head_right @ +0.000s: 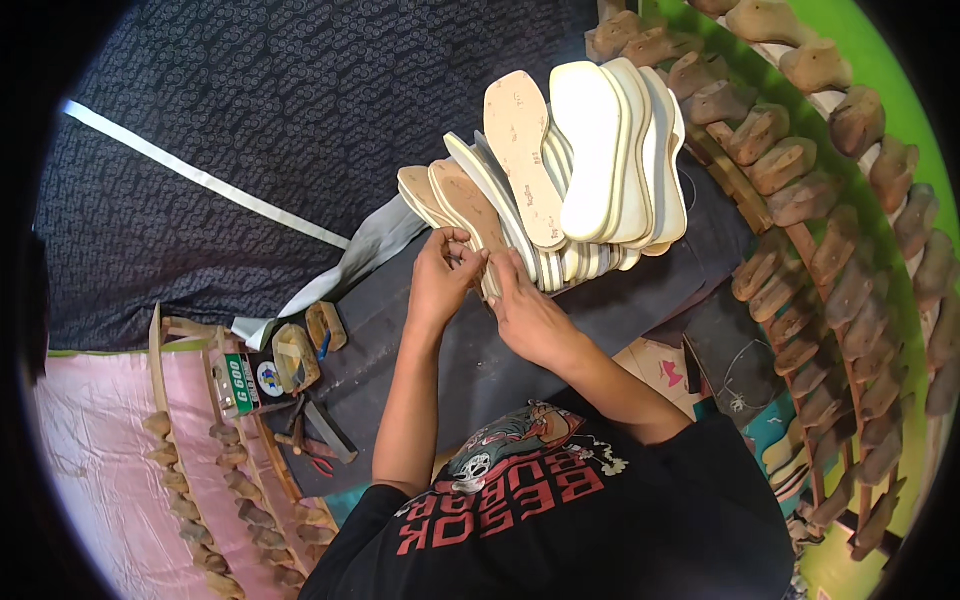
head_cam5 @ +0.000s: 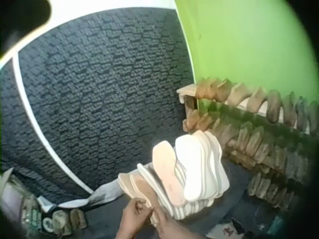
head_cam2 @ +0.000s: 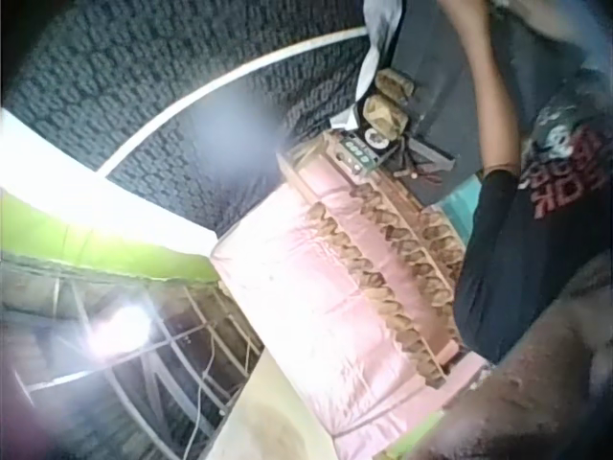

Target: Applying industrial adhesive to shoe insoles or soles using a brush.

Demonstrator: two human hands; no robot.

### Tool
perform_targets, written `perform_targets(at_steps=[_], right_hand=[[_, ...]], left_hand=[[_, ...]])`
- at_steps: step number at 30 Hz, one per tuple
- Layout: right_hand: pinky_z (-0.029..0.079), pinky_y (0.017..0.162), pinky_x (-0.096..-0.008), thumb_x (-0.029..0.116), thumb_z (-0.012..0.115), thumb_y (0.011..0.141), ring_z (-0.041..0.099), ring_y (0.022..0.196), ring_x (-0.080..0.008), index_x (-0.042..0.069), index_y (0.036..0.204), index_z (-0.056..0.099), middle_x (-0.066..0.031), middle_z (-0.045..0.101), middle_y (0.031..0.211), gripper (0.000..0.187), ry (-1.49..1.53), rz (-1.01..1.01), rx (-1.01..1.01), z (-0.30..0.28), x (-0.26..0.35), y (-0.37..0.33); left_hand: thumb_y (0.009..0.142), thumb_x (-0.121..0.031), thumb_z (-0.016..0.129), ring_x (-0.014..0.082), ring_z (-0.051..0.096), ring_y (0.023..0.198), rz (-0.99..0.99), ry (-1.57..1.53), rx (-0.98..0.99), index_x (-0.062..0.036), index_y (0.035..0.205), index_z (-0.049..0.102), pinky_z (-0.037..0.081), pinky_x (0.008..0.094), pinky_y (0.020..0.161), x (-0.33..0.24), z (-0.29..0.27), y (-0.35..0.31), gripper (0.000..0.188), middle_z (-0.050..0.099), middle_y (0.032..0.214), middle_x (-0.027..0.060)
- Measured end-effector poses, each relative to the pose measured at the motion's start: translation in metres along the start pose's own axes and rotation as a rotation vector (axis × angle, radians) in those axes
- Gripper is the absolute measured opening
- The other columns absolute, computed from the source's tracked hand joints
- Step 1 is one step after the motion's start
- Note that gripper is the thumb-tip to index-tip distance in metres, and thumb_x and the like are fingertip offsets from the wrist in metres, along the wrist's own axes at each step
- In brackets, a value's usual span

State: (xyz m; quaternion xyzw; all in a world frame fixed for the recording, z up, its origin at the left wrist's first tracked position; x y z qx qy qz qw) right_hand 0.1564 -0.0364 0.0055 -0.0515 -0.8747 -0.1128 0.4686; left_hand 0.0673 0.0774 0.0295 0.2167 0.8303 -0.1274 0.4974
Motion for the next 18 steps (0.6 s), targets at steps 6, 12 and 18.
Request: perform_targets(at_steps=[6,12,18], right_hand=[[0.044,0.100,-0.0556,0.004,0.056,0.097,0.053,0.119,-0.0526,0.001,0.137,0.037,-0.0313,0.050,0.133,0.044,-0.018,0.074,-0.075,-0.007,0.019,0.004],[0.049,0.090,-0.0494,0.009,0.069,0.089,0.062,0.104,-0.0471,0.000,0.126,0.048,-0.0298,0.061,0.118,0.044,-0.006,0.175,-0.270,-0.014,0.045,-0.010],[0.047,0.056,-0.0313,0.010,0.076,0.084,0.058,0.058,-0.0138,0.000,0.119,0.053,-0.0149,0.067,0.089,0.043,0.263,0.351,-0.419,-0.016,0.033,-0.016]], left_hand=[[0.091,-0.004,0.071,0.0087,0.057,0.069,0.124,-0.232,0.146,0.0018,0.128,0.049,0.049,0.0243,0.062,0.028,0.006,0.000,0.043,0.058,0.084,0.0038],[0.094,0.002,0.066,0.0063,0.056,0.077,0.155,-0.426,0.223,0.0019,0.136,0.046,0.048,0.0210,0.067,0.041,0.006,-0.006,0.047,0.055,0.092,0.0019],[0.110,-0.032,0.044,0.0068,0.056,0.077,0.175,-0.443,0.262,-0.0024,0.148,0.042,0.049,0.0227,0.068,0.039,0.005,-0.006,0.049,0.059,0.102,0.0033]])
Point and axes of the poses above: each hand's wrist, its own y-axis towards the middle knuckle, its own z-axis out of the palm, x = y × z, the point moved 8 cm from there along y, towards the middle knuckle
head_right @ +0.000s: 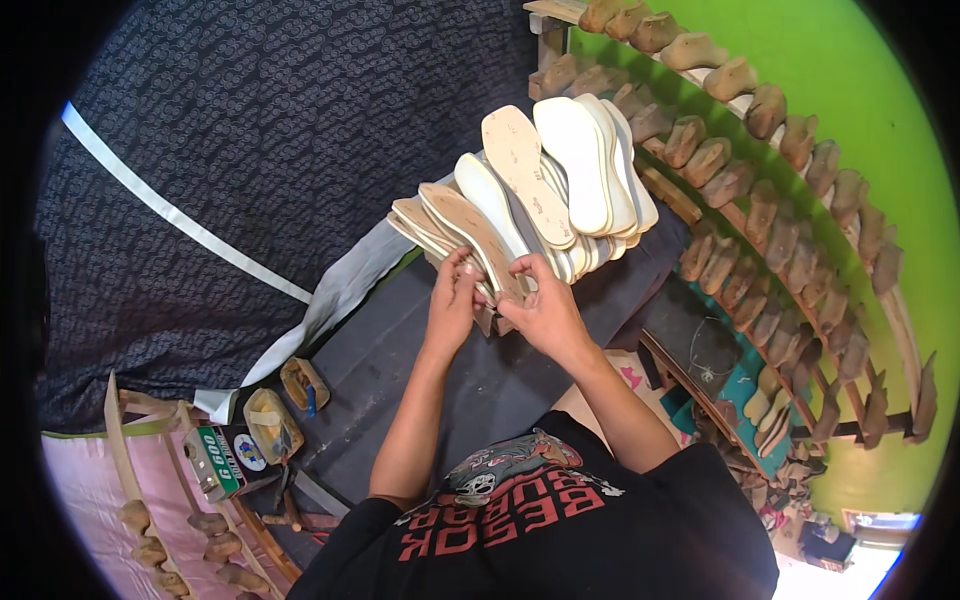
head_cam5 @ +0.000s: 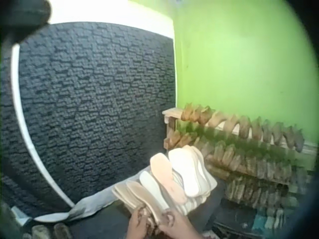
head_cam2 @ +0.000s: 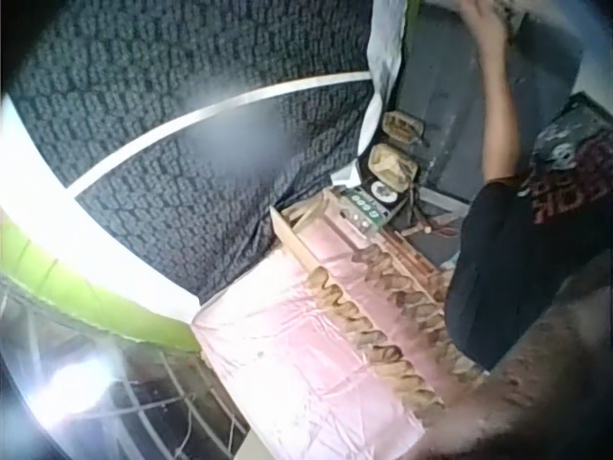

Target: Applying industrial adhesive to shoe insoles or soles using a brush.

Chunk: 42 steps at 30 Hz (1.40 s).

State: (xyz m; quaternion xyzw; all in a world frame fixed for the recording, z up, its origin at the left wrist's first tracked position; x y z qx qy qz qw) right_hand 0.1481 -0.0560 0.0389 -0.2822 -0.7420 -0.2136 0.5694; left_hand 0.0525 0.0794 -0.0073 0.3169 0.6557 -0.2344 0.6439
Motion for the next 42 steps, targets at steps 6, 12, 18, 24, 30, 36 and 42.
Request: perform_targets(at_steps=[6,12,18,24,30,36,42], right_hand=[[0.043,0.053,-0.0268,0.008,0.080,0.080,0.047,0.054,-0.0093,0.001,0.116,0.058,-0.0112,0.062,0.105,0.043,-0.041,-0.219,-0.060,0.007,0.016,-0.029],[0.047,0.059,-0.0268,0.010,0.083,0.079,0.051,0.061,-0.0126,0.002,0.120,0.060,-0.0124,0.055,0.125,0.048,-0.118,-0.328,0.048,0.021,0.023,-0.053],[0.042,0.058,-0.0203,0.006,0.076,0.088,0.048,0.064,-0.0044,0.002,0.130,0.056,-0.0081,0.057,0.122,0.046,0.041,-0.292,0.262,0.030,-0.003,-0.037],[0.040,0.059,-0.0197,0.003,0.065,0.095,0.041,0.064,-0.0035,0.002,0.148,0.041,-0.0072,0.053,0.122,0.058,0.287,-0.217,0.389,0.050,-0.024,-0.016],[0.044,0.059,-0.0214,0.010,0.059,0.101,0.044,0.065,-0.0035,0.005,0.159,0.030,-0.0091,0.054,0.130,0.065,0.305,-0.083,0.718,0.108,-0.035,-0.012],[0.048,0.060,-0.0224,0.013,0.065,0.100,0.051,0.067,-0.0040,0.005,0.151,0.044,-0.0036,0.062,0.119,0.056,0.151,-0.075,0.985,0.215,-0.069,-0.041],[0.046,0.059,-0.0215,0.007,0.068,0.095,0.050,0.065,-0.0033,0.002,0.137,0.058,-0.0009,0.065,0.108,0.044,0.071,-0.118,1.069,0.295,-0.075,-0.067]], left_hand=[[0.110,-0.057,0.025,0.0153,0.059,0.090,0.004,-0.317,-0.195,-0.0071,0.159,0.027,0.050,0.0276,0.078,-0.020,-0.013,-0.003,0.070,0.058,0.116,0.0088],[0.103,-0.071,0.022,0.0267,0.064,0.108,-0.038,-0.692,-0.009,-0.0026,0.149,0.037,0.055,0.0434,0.093,-0.032,0.002,-0.004,0.084,0.058,0.134,0.0154],[0.102,-0.073,0.015,0.0287,0.068,0.101,-0.141,-0.836,0.000,-0.0041,0.149,0.040,0.062,0.0421,0.079,-0.017,-0.001,-0.023,0.087,0.059,0.137,0.0189],[0.106,-0.057,0.019,0.0312,0.068,0.101,-0.018,-0.965,-0.078,-0.0032,0.151,0.039,0.062,0.0439,0.081,-0.021,-0.024,-0.058,0.073,0.053,0.144,0.0228],[0.107,-0.056,0.022,0.0312,0.066,0.106,-0.111,-0.952,-0.275,-0.0074,0.154,0.037,0.061,0.0450,0.083,0.018,-0.045,-0.137,0.069,0.051,0.146,0.0203],[0.106,-0.053,0.029,0.0376,0.067,0.108,-0.220,-1.104,-0.487,-0.0079,0.150,0.042,0.059,0.0516,0.087,0.080,-0.061,-0.227,0.065,0.062,0.132,0.0151],[0.106,-0.050,0.027,0.0368,0.068,0.104,-0.204,-1.197,-0.617,-0.0082,0.149,0.044,0.060,0.0506,0.084,0.106,-0.113,-0.275,0.062,0.062,0.131,0.0153]])
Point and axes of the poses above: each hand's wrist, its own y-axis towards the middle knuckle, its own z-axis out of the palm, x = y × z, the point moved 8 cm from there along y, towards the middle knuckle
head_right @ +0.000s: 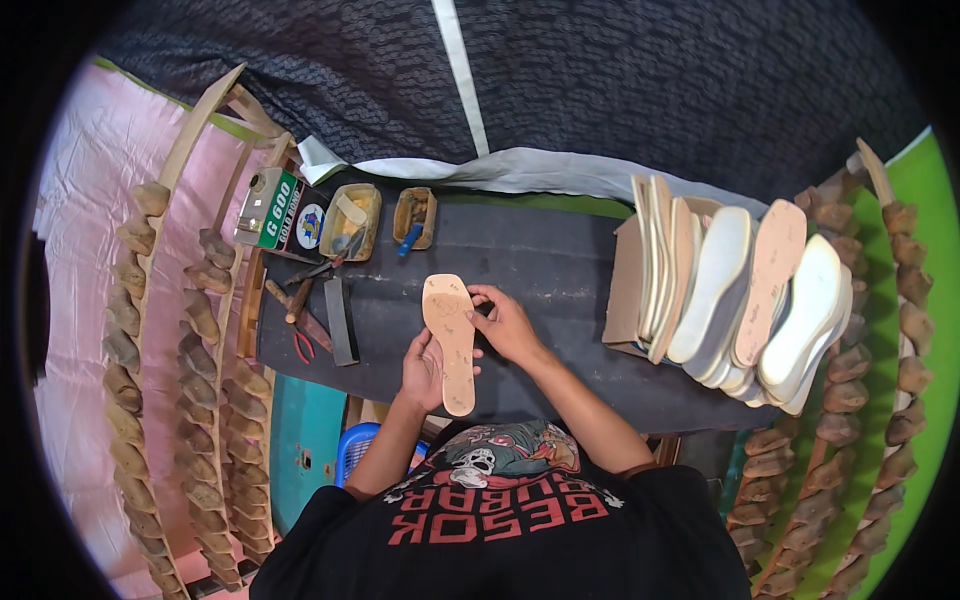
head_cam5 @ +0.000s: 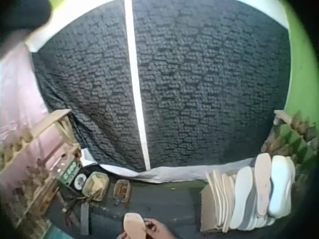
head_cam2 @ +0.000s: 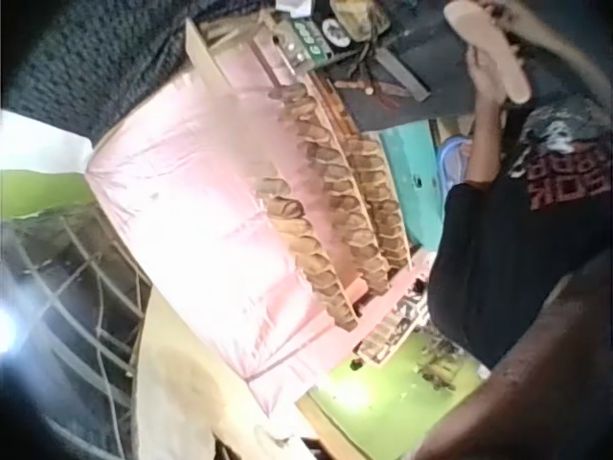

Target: Applying industrial adhesive to shoe insoles or soles using a brush.

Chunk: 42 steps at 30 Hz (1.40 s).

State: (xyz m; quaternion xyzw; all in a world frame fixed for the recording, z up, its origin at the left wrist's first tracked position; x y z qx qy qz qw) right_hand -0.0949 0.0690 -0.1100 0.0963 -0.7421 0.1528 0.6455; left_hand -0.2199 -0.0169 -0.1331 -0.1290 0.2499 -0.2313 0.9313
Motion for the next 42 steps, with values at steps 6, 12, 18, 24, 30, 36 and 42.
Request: perform_targets(at_steps=[6,12,18,24,30,36,42], right_hand=[[0.044,0.057,-0.0209,0.006,0.069,0.095,0.049,0.062,-0.0021,-0.001,0.137,0.058,0.0008,0.064,0.099,0.044,0.185,0.134,0.021,0.041,-0.012,0.037],[0.048,0.060,-0.0230,0.005,0.069,0.095,0.051,0.063,-0.0049,0.002,0.144,0.052,-0.0012,0.062,0.102,0.052,-0.059,0.137,0.001,0.065,-0.015,0.066],[0.052,0.063,-0.0289,0.005,0.073,0.089,0.059,0.070,-0.0080,0.013,0.148,0.050,-0.0058,0.060,0.106,0.065,-0.208,0.083,-0.173,0.073,0.031,0.103],[0.053,0.076,-0.0437,0.014,0.073,0.090,0.066,0.083,-0.0350,0.015,0.134,0.062,-0.0141,0.062,0.109,0.046,-0.773,-0.143,-0.192,0.088,0.064,0.143],[0.053,0.076,-0.0443,0.016,0.069,0.095,0.067,0.087,-0.0387,0.001,0.116,0.069,-0.0195,0.067,0.098,0.026,-0.581,-0.356,-0.226,0.069,0.102,0.163],[0.051,0.066,-0.0351,0.020,0.070,0.098,0.064,0.068,-0.0211,0.001,0.116,0.069,-0.0147,0.071,0.083,0.026,-0.563,-0.277,-0.335,0.043,0.115,0.174],[0.051,0.065,-0.0315,0.019,0.069,0.098,0.064,0.069,-0.0153,0.001,0.118,0.069,-0.0119,0.070,0.080,0.027,-0.549,-0.226,-0.364,0.035,0.112,0.170]], left_hand=[[0.106,-0.053,0.026,0.0316,0.070,0.097,-0.046,0.033,-0.028,-0.0100,0.148,0.045,0.062,0.0451,0.079,-0.033,-0.047,0.015,0.064,0.063,0.129,0.0123],[0.106,-0.054,0.028,0.0324,0.070,0.098,-0.110,-0.040,-0.038,-0.0101,0.148,0.046,0.061,0.0458,0.079,-0.052,-0.075,0.018,0.064,0.063,0.133,0.0133],[0.106,-0.054,0.028,0.0313,0.070,0.098,-0.168,-0.058,0.036,-0.0102,0.151,0.045,0.060,0.0462,0.081,-0.067,-0.085,0.013,0.065,0.060,0.141,0.0151],[0.106,-0.053,0.029,0.0307,0.070,0.099,-0.180,-0.063,0.084,-0.0105,0.153,0.042,0.061,0.0459,0.080,-0.082,-0.090,0.013,0.064,0.057,0.145,0.0164],[0.107,-0.052,0.026,0.0281,0.070,0.099,-0.155,-0.044,0.092,-0.0118,0.153,0.042,0.062,0.0444,0.079,-0.094,-0.091,0.015,0.063,0.058,0.144,0.0152],[0.108,-0.052,0.024,0.0268,0.070,0.098,-0.140,0.014,0.072,-0.0121,0.153,0.042,0.061,0.0414,0.080,-0.104,-0.086,0.021,0.063,0.058,0.144,0.0143],[0.107,-0.055,0.022,0.0253,0.069,0.098,-0.129,0.055,0.077,-0.0142,0.153,0.042,0.059,0.0409,0.082,-0.106,-0.082,0.028,0.064,0.059,0.143,0.0114]])
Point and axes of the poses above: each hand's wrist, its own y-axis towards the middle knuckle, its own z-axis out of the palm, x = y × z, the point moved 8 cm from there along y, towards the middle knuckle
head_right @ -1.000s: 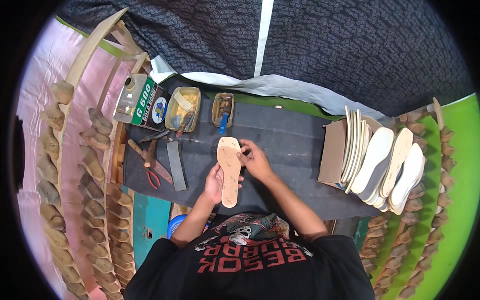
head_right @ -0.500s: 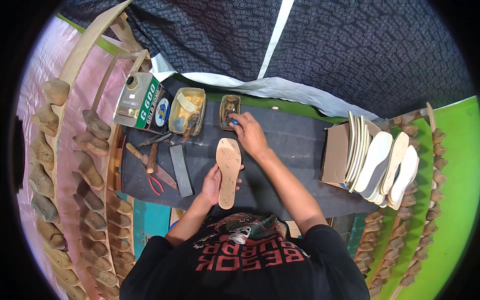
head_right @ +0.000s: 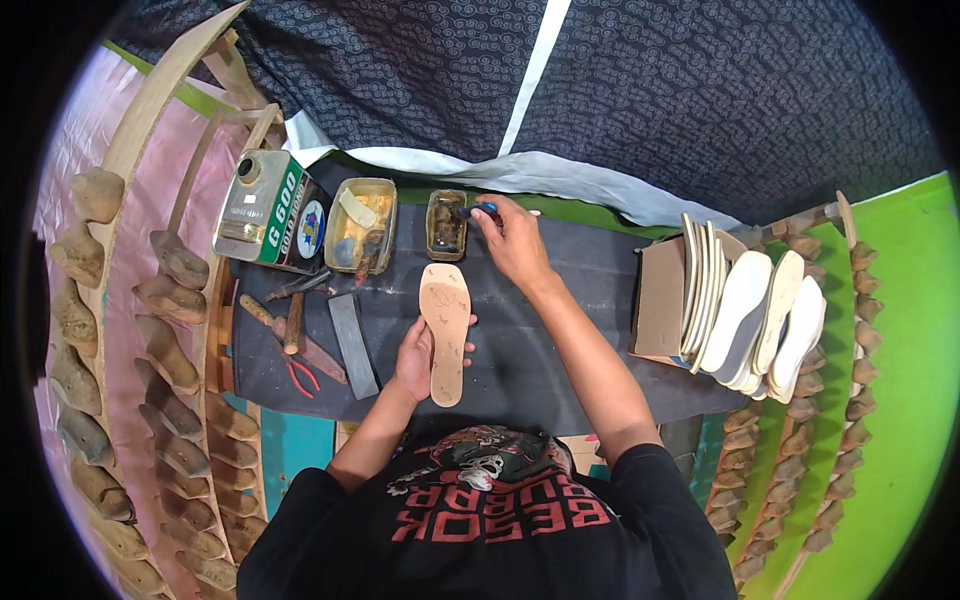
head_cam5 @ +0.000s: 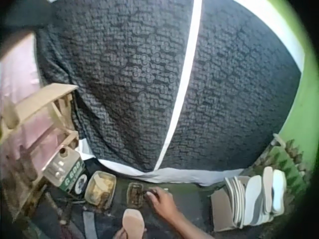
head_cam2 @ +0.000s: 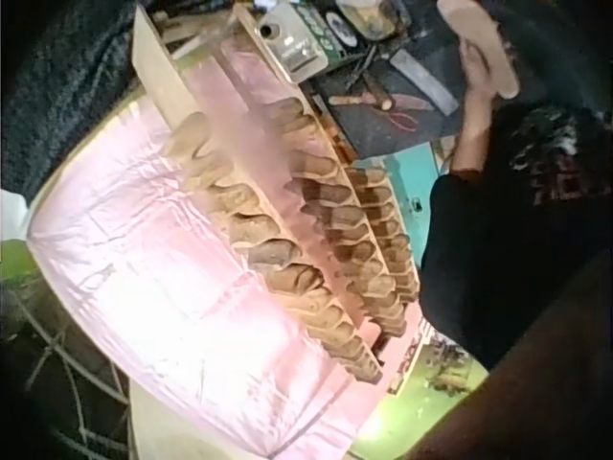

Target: Applying industrial adhesive to shoe insoles or soles using a brush.

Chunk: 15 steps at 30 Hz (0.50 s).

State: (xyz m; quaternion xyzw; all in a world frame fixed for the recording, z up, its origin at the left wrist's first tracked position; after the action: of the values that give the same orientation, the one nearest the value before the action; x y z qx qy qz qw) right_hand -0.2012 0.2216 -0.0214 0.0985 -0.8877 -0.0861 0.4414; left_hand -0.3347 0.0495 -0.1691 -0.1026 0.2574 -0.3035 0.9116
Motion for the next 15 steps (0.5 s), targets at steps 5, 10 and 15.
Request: perform_targets(at_steps=[5,10,15], right_hand=[[0.054,0.071,-0.0344,0.017,0.069,0.097,0.070,0.077,-0.0232,-0.002,0.117,0.068,-0.0194,0.073,0.099,0.028,0.049,0.110,0.023,-0.003,-0.007,-0.005],[0.053,0.069,-0.0324,0.019,0.068,0.098,0.068,0.075,-0.0186,-0.001,0.118,0.068,-0.0151,0.072,0.091,0.028,0.048,0.082,0.000,-0.004,-0.012,-0.007],[0.053,0.068,-0.0307,0.021,0.067,0.100,0.067,0.073,-0.0143,0.001,0.118,0.069,-0.0112,0.072,0.083,0.027,-0.004,0.064,0.002,-0.004,-0.012,-0.006]], left_hand=[[0.107,-0.055,0.022,0.0252,0.069,0.099,-0.007,0.012,0.009,-0.0147,0.153,0.042,0.060,0.0402,0.081,0.001,-0.001,0.000,0.065,0.059,0.144,0.0115],[0.107,-0.053,0.024,0.0266,0.070,0.098,-0.012,0.015,0.000,-0.0128,0.153,0.041,0.060,0.0419,0.081,0.003,-0.001,0.001,0.064,0.058,0.144,0.0137],[0.107,-0.053,0.024,0.0266,0.070,0.098,-0.023,-0.005,0.008,-0.0125,0.153,0.042,0.060,0.0421,0.082,0.001,0.003,0.000,0.064,0.059,0.143,0.0136]])
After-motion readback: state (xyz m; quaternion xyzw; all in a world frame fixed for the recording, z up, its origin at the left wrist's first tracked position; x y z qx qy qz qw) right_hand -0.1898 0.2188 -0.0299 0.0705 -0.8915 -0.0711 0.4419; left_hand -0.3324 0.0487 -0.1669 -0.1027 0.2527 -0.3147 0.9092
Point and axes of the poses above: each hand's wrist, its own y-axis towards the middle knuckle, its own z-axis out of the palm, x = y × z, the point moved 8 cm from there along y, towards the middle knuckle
